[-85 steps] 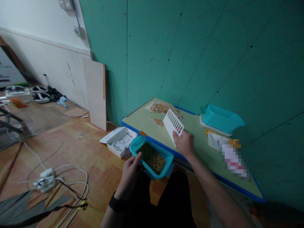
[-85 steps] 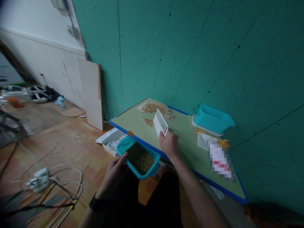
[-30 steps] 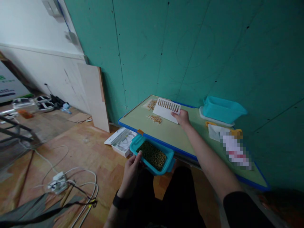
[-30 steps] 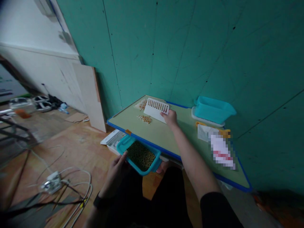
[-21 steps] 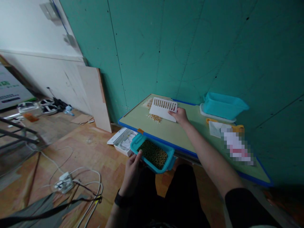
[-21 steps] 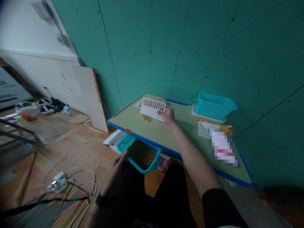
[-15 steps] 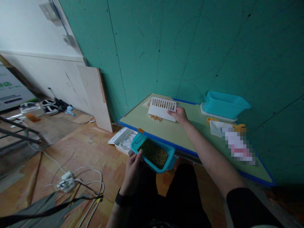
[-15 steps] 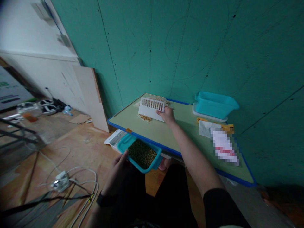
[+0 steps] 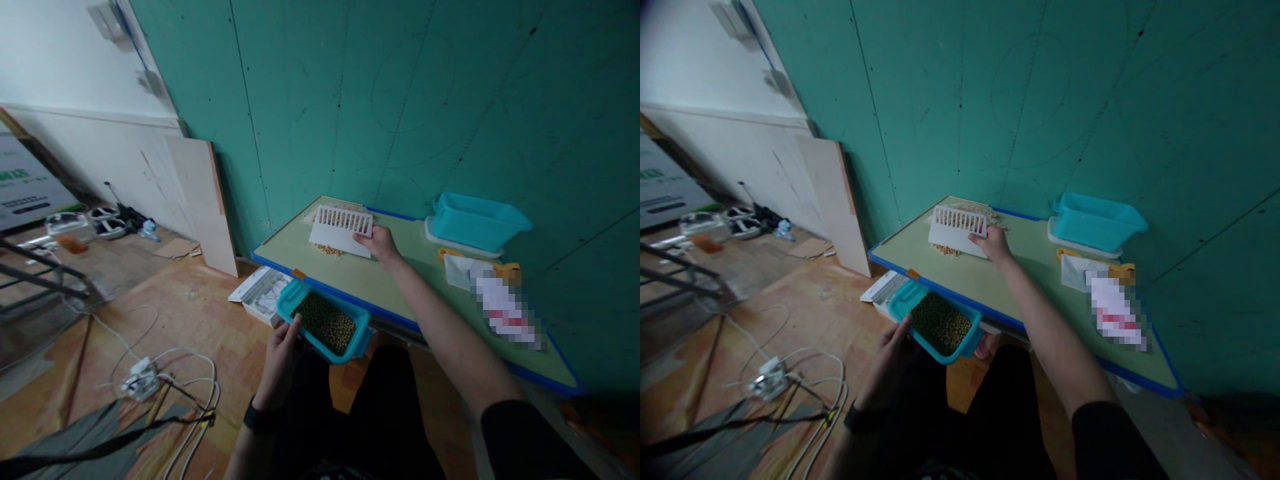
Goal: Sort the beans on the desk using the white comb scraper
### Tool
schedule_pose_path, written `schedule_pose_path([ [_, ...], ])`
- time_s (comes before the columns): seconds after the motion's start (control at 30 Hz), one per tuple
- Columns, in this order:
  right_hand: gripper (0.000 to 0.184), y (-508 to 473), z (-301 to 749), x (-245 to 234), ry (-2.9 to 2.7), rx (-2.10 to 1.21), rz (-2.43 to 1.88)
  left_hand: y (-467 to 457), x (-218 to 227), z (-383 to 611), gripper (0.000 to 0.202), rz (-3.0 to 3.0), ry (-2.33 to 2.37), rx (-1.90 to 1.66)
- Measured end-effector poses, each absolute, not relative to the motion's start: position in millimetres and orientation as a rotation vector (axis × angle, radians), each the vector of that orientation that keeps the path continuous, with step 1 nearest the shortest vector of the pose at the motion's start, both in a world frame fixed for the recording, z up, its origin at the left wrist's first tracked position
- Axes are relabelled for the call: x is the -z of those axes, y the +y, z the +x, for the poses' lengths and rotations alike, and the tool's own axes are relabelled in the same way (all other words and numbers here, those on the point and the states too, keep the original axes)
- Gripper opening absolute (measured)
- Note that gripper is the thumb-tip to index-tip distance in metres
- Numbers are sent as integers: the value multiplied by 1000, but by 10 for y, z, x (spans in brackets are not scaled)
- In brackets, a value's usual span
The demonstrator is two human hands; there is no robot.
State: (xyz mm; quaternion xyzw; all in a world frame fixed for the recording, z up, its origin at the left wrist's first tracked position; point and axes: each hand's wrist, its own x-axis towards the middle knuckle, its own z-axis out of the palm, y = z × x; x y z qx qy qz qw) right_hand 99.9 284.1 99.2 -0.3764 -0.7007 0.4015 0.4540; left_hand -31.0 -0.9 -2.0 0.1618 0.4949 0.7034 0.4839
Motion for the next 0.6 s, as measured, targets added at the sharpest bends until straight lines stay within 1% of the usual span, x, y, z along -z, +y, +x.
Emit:
schedule_pose_path([
  [0.6,41,2755,995,-1021,-1766,-1110,-867,13,27,-297,44,370,1152,-1745],
])
